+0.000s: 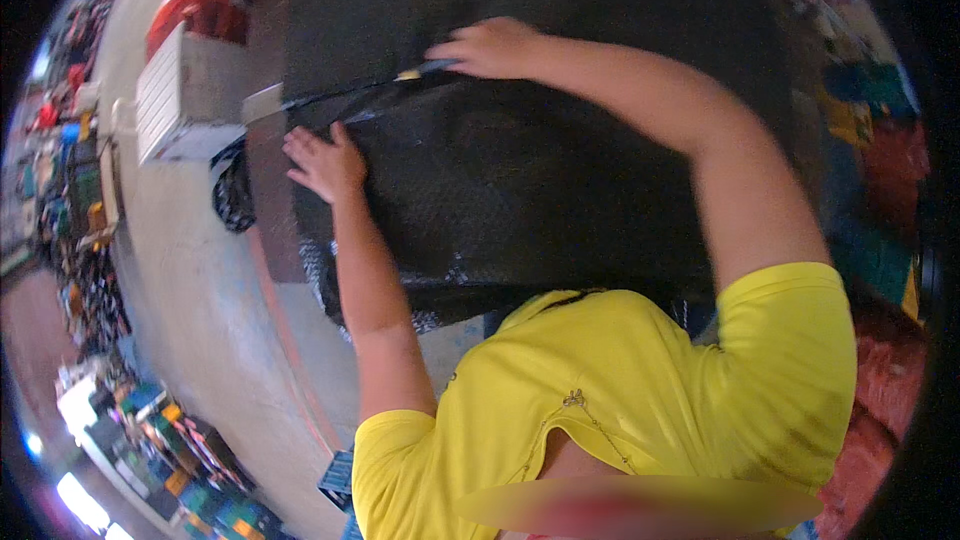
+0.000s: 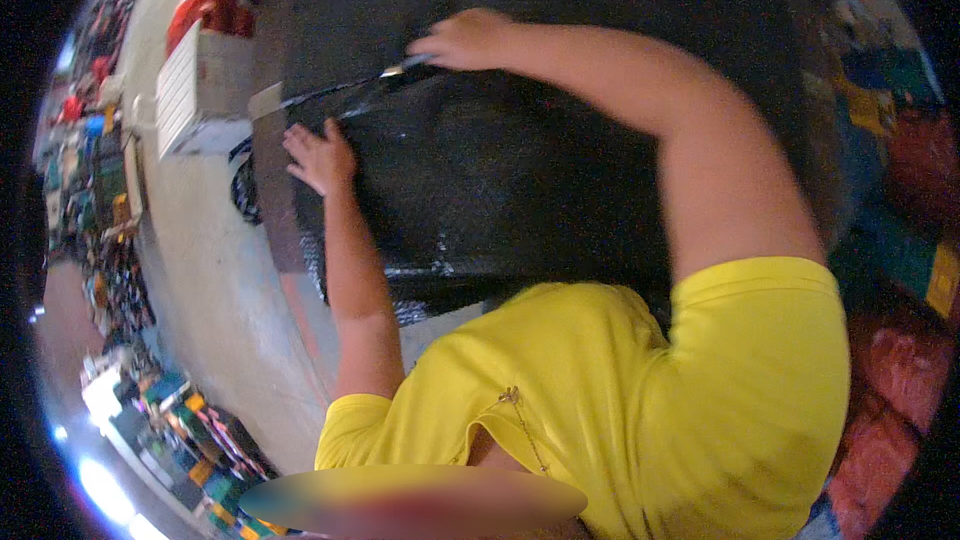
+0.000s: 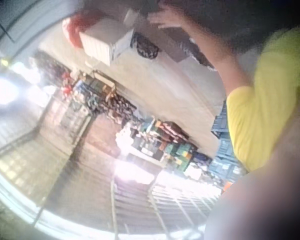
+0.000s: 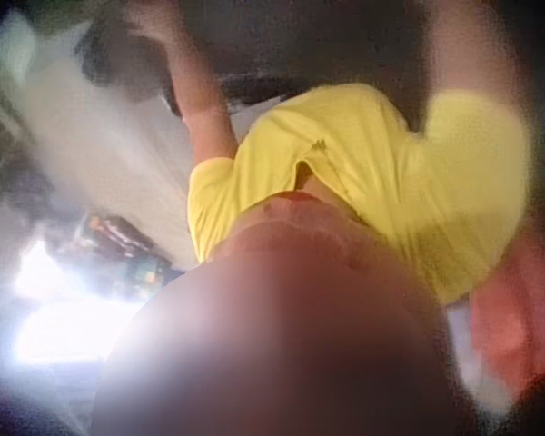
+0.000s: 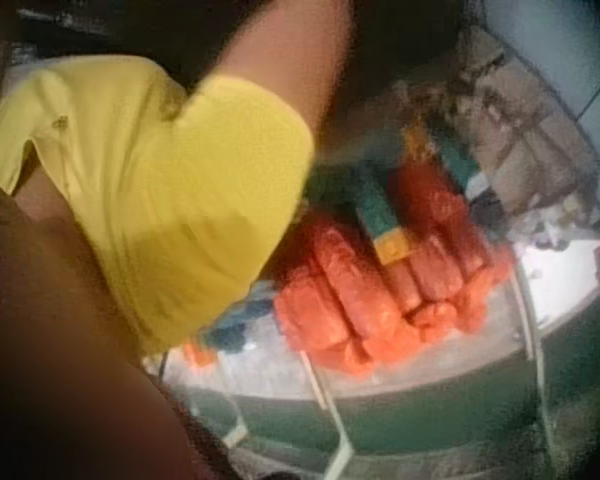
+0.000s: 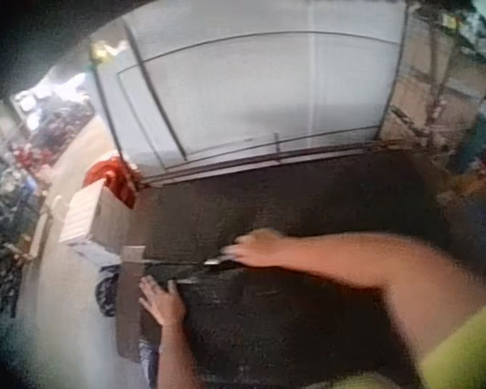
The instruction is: The person uses a yellow utility knife to cut a large black plastic sheet on a workbench. They repeatedly lift, fold, and slice the sheet into smaller pieces, then gather the cut pieces into a pile.
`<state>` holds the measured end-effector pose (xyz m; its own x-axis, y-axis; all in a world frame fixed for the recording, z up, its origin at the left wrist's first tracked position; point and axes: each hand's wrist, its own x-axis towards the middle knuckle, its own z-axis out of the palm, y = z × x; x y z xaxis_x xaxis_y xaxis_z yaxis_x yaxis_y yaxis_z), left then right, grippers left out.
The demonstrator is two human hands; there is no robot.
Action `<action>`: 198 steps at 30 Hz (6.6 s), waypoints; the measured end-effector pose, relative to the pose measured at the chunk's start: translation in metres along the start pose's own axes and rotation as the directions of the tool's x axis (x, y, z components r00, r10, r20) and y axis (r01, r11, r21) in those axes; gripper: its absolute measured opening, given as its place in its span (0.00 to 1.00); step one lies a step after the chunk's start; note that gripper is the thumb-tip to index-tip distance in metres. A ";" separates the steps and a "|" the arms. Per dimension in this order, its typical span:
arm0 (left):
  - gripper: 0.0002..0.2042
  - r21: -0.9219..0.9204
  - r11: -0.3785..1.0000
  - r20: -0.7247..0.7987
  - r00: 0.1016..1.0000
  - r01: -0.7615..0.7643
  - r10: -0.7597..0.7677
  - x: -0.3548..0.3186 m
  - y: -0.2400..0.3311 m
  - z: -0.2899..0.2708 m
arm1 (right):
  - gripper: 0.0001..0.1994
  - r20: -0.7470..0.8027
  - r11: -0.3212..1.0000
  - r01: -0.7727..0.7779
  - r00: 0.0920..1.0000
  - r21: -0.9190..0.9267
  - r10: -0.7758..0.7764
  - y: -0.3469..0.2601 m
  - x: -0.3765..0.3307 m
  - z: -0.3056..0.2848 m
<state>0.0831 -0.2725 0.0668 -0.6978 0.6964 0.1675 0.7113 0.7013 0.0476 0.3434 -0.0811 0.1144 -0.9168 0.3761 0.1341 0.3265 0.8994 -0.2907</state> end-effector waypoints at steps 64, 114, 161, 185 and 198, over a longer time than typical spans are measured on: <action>0.40 0.017 0.937 0.341 0.883 -0.350 0.324 0.281 0.046 0.097 | 0.31 -0.690 0.001 -0.931 -0.271 0.366 0.671 0.186 -0.491 -0.076; 0.38 -0.087 0.996 0.000 1.000 -0.015 0.015 -0.016 0.033 0.000 | 0.12 -0.060 0.993 0.107 0.992 -0.043 -0.109 -0.090 0.111 0.019; 0.47 0.187 0.849 0.279 0.856 -0.494 0.436 0.088 0.231 0.020 | 0.32 -0.549 0.450 -0.799 0.184 0.400 0.815 -0.308 -0.283 0.048; 0.40 0.074 0.975 0.012 0.978 -0.211 0.211 0.157 0.134 0.018 | 0.16 -0.722 -0.363 -0.812 -0.578 0.458 0.380 -0.133 -0.598 0.019; 0.25 -0.773 0.056 0.633 0.774 0.632 0.020 0.181 0.097 0.010 | 0.33 -0.317 -0.274 -0.929 -0.345 0.247 0.883 0.287 -0.452 -0.136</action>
<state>0.0248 -0.0772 0.0918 -0.5793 0.6491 -0.4931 -0.3357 0.3612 0.8700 0.8830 0.0374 0.0993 0.6777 0.7353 -0.0025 0.7056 -0.6513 -0.2791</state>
